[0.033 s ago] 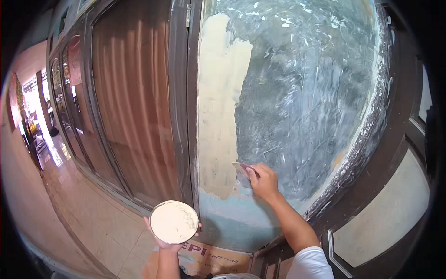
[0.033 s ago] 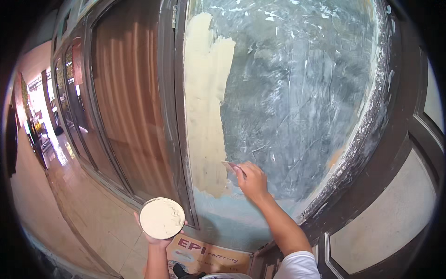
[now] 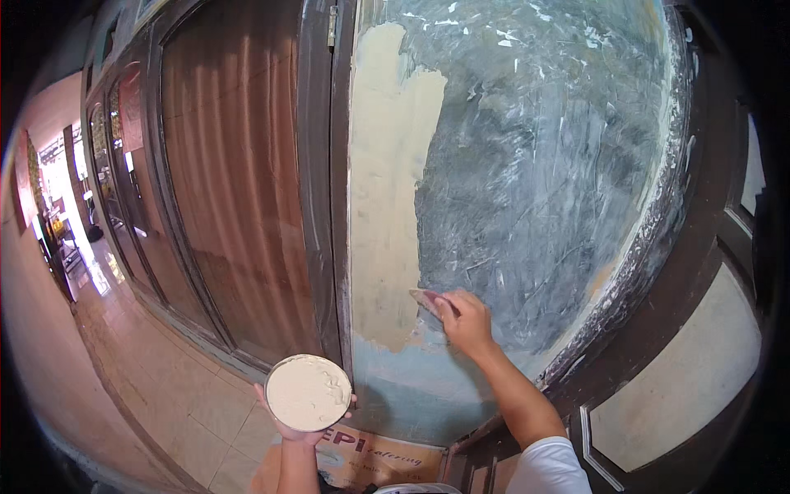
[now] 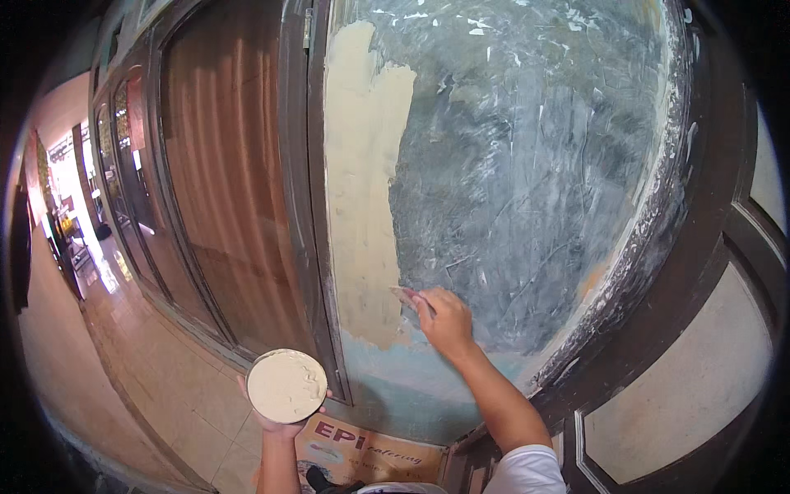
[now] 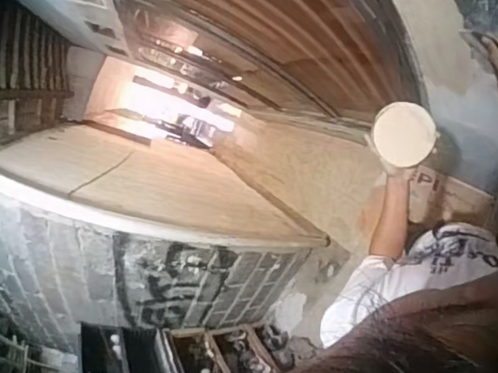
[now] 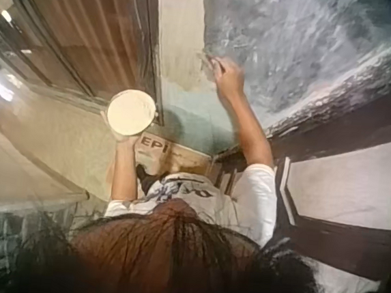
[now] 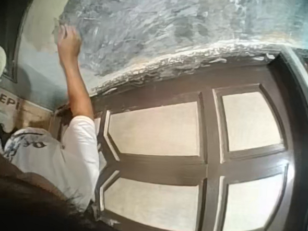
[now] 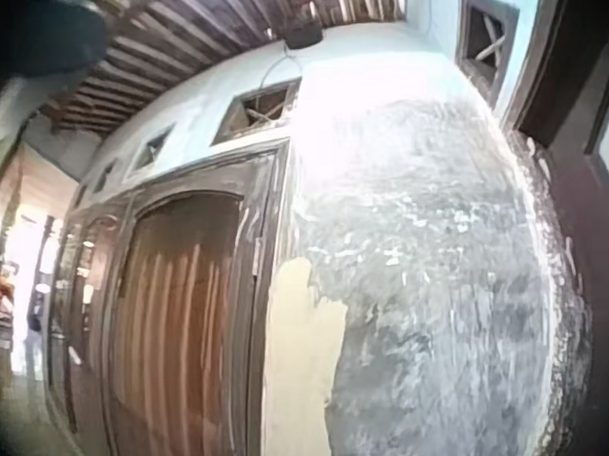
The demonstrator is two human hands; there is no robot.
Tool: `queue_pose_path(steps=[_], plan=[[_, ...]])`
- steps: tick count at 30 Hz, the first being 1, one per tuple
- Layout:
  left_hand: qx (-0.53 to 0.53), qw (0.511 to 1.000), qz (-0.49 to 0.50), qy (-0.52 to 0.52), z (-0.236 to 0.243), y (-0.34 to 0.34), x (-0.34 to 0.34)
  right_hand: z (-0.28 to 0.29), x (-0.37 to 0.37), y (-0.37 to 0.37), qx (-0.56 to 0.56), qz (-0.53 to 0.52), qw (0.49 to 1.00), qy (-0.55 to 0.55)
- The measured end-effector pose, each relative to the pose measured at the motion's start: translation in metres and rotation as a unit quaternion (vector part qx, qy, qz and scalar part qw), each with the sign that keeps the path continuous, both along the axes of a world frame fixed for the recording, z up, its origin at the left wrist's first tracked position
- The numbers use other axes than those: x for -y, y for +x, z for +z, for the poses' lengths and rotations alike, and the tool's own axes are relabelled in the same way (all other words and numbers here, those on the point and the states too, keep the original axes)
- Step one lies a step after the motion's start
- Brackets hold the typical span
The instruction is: The person applies wall putty to a surface with a putty knife, using the knife to scoop the putty from its container and spread it onto the wall.
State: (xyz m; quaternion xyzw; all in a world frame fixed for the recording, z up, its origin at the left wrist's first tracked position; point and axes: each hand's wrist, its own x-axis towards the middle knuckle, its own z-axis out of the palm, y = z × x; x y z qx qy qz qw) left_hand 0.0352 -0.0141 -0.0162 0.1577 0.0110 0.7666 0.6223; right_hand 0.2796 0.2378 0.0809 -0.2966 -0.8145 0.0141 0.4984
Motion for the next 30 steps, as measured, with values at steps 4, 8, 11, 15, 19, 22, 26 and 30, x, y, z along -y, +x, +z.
queue_pose_path(steps=[4,8,11,15,19,22,26,30], plan=[[0.037,0.998,-0.039,0.034,-0.001,0.004,-0.009,-0.093,-0.002,0.014,0.176,-0.023,0.983,-0.048],[0.064,0.996,-0.041,0.048,-0.004,-0.006,-0.008,-0.026,-0.006,-0.003,0.08,-0.047,0.995,-0.036],[0.07,0.996,-0.026,0.043,-0.006,-0.002,0.002,0.001,0.0,-0.005,-0.033,0.022,0.999,-0.021],[0.064,0.996,-0.047,0.05,0.005,0.005,-0.004,-0.111,-0.007,0.015,0.197,0.001,0.978,-0.068],[0.064,0.998,-0.007,0.002,0.005,0.003,0.0,-0.06,-0.017,0.003,0.096,-0.04,0.994,-0.018],[0.062,0.998,-0.002,0.018,0.001,0.003,0.003,0.001,-0.002,0.0,0.011,-0.042,0.999,-0.02],[0.05,0.999,-0.012,0.017,-0.004,0.003,-0.001,-0.064,0.007,0.003,0.095,-0.012,0.995,-0.032],[0.051,0.998,-0.023,0.015,0.0,0.005,-0.004,-0.078,-0.006,-0.006,0.263,-0.075,0.96,-0.053]])
